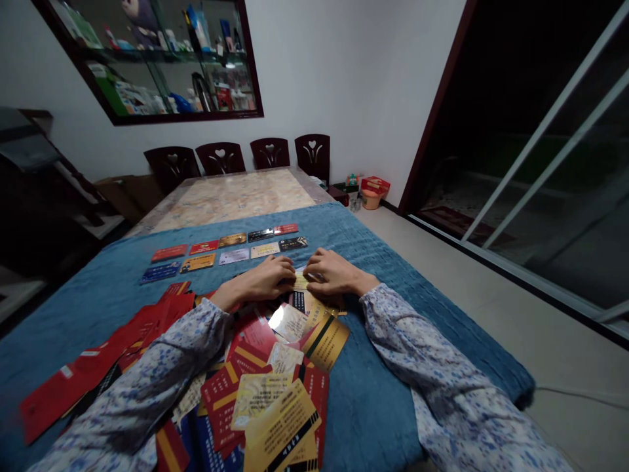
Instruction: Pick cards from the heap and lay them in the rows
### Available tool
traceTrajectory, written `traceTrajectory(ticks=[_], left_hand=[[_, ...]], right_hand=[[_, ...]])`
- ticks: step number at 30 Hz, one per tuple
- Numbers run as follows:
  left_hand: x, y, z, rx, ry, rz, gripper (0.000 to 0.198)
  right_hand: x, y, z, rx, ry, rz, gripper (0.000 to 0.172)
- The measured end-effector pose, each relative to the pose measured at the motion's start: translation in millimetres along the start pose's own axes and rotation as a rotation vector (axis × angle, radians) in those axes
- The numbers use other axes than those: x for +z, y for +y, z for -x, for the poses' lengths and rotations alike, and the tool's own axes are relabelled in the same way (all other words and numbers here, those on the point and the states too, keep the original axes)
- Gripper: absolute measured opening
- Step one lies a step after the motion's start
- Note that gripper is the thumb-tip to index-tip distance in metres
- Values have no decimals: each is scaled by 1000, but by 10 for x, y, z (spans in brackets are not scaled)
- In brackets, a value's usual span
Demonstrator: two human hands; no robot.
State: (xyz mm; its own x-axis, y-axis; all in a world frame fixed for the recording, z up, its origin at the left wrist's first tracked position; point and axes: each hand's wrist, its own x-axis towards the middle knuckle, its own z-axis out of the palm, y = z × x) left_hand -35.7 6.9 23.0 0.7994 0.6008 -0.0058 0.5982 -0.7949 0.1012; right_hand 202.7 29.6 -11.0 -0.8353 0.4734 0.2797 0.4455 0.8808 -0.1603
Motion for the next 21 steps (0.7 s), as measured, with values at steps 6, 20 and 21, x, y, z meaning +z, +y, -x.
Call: traceTrajectory(ticks=[6, 20, 21], left_hand=[[15, -56, -11, 46, 52, 82, 18], [-19, 30, 5, 7, 54, 52, 6], [-17, 24, 2, 6, 57, 56, 6]], right_hand=[[40, 22, 13, 10, 18, 16, 26], [13, -9, 7, 31, -16, 18, 32], [18, -10, 6, 31, -16, 21, 31]])
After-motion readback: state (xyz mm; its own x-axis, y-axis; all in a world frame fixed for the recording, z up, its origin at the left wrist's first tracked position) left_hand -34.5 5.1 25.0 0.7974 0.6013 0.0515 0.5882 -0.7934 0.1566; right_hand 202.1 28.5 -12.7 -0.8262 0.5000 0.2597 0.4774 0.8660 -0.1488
